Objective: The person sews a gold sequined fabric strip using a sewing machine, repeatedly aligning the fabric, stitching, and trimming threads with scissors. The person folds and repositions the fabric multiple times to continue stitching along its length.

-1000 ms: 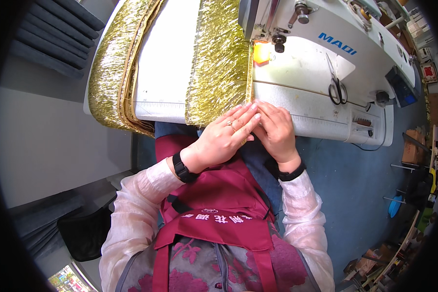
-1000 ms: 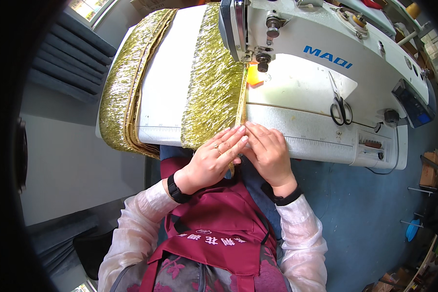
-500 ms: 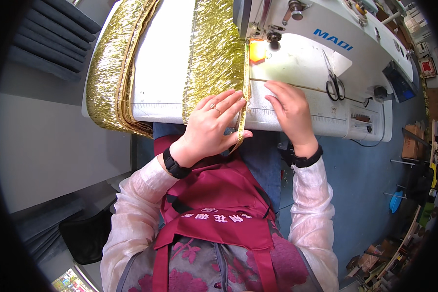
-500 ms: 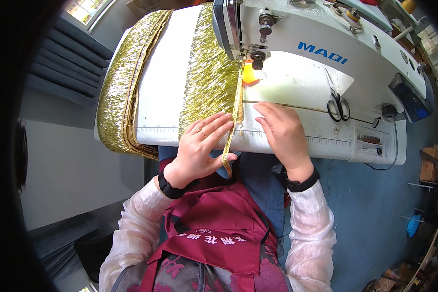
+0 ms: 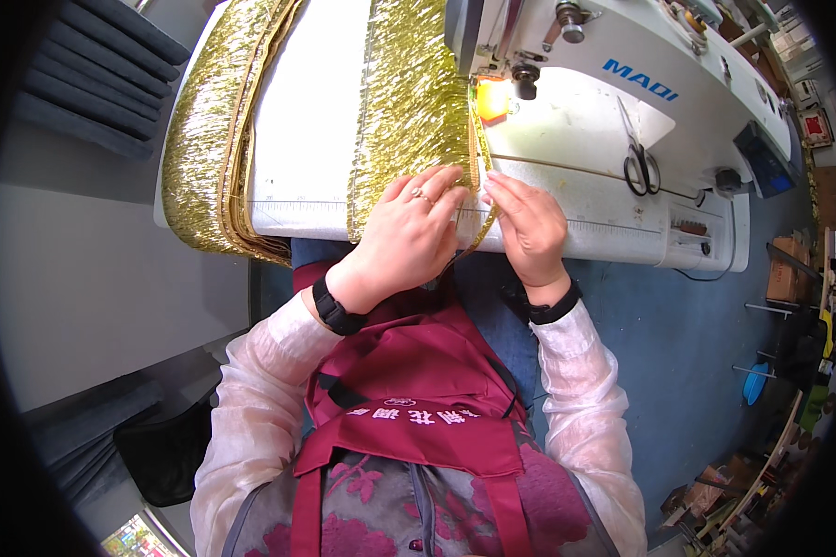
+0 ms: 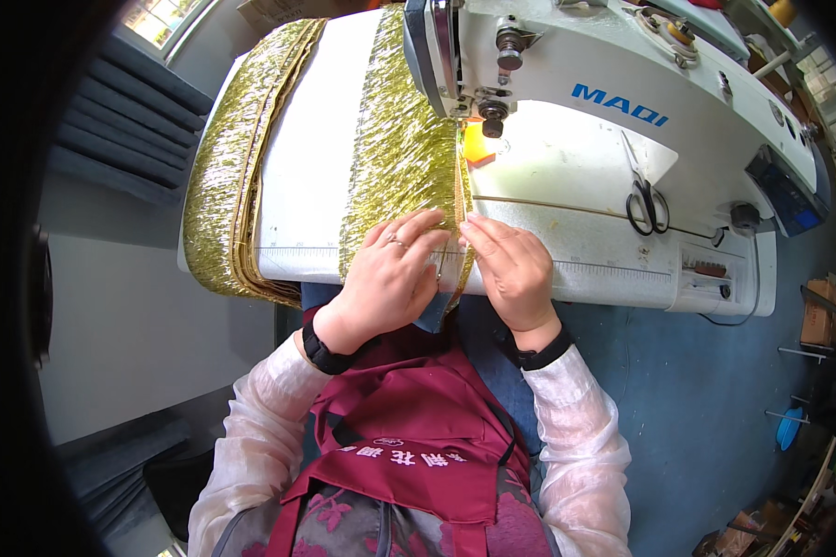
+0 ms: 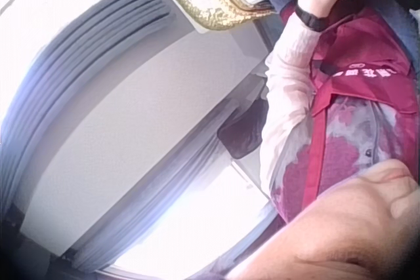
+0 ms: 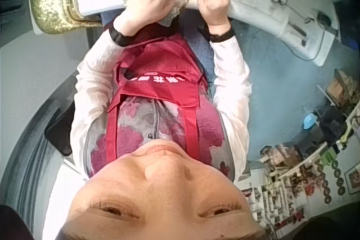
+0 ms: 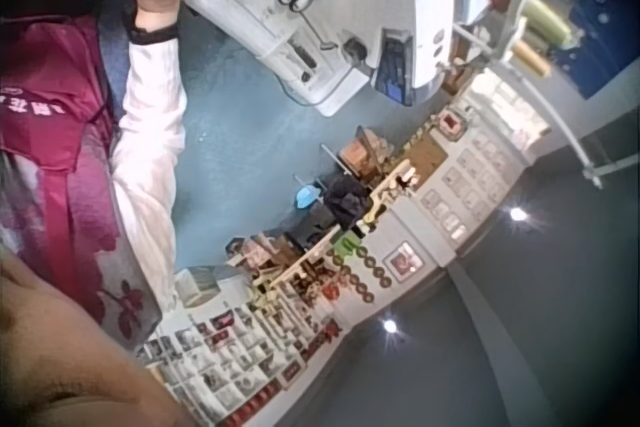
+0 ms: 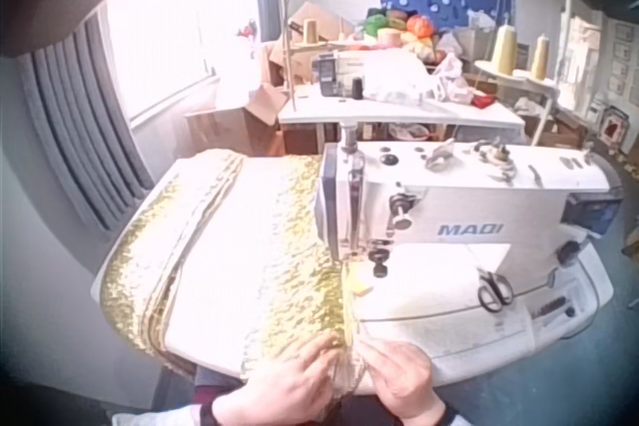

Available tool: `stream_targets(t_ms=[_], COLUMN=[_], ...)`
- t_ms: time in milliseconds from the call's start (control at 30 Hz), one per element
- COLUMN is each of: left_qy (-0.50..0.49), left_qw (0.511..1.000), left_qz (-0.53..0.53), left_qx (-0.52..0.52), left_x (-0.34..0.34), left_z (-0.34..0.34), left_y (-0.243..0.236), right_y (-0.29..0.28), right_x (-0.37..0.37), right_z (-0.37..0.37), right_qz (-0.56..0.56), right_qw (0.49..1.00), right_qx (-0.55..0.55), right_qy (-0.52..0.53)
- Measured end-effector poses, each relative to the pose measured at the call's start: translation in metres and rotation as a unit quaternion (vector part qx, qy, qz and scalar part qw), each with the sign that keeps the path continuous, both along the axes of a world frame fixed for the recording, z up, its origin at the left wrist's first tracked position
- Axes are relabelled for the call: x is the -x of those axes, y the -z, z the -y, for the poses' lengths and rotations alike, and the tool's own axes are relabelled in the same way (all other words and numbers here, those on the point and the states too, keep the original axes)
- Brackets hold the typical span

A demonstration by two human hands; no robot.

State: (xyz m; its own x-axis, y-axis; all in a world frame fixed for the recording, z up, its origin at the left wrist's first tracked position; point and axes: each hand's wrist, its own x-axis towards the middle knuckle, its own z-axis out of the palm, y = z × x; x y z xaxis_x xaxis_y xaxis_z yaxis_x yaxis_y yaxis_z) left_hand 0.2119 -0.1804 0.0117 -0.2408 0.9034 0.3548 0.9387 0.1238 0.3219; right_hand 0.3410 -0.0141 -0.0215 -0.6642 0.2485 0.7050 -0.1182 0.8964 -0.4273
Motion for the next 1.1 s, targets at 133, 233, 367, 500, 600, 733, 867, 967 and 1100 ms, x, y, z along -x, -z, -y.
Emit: stream_targets(t_ms=[133, 233, 367, 500, 600, 733, 867, 967, 1100], left_qy=[-0.003, -0.001, 0.005, 0.004, -0.008, -0.014, -0.009, -0.029, -0.022], left_qw=[0.998, 0.996, 0.996, 0.997, 0.999, 0.999, 0.998, 0.994, 0.995], left_qz=[-0.046, -0.054, -0.06, -0.053, -0.026, -0.009, -0.029, -0.04, -0.044], left_qx=[0.048, 0.067, 0.062, 0.056, 0.021, -0.032, -0.059, -0.094, -0.089], left_x=[0.001, 0.003, 0.007, 0.008, 0.005, 0.006, 0.012, 0.015, 0.014], left_z=[-0.007, -0.007, -0.006, -0.007, -0.008, -0.019, -0.028, -0.029, -0.027], left_y=[0.0, 0.002, 0.005, 0.005, 0.0, -0.004, -0.003, -0.001, 0.002], right_y=[0.001, 0.001, 0.003, 0.002, -0.001, -0.005, -0.007, -0.01, -0.012], right_x=[0.0, 0.0, -0.001, -0.001, -0.001, -0.005, 0.0, 0.002, 0.001], right_z=[-0.004, -0.004, -0.002, -0.002, -0.002, 0.002, -0.004, -0.012, -0.019], right_qz=[0.0, 0.042, 0.075, 0.073, 0.058, 0.034, -0.016, 0.03, 0.124], right_qw=[1.0, 0.997, 0.992, 0.992, 0.995, 0.997, 0.996, 0.998, 0.987], right_qx=[-0.002, -0.057, -0.092, -0.095, -0.075, -0.036, 0.007, 0.01, -0.073], right_qy=[-0.024, -0.039, -0.035, -0.032, -0.034, -0.057, -0.086, -0.046, -0.068])
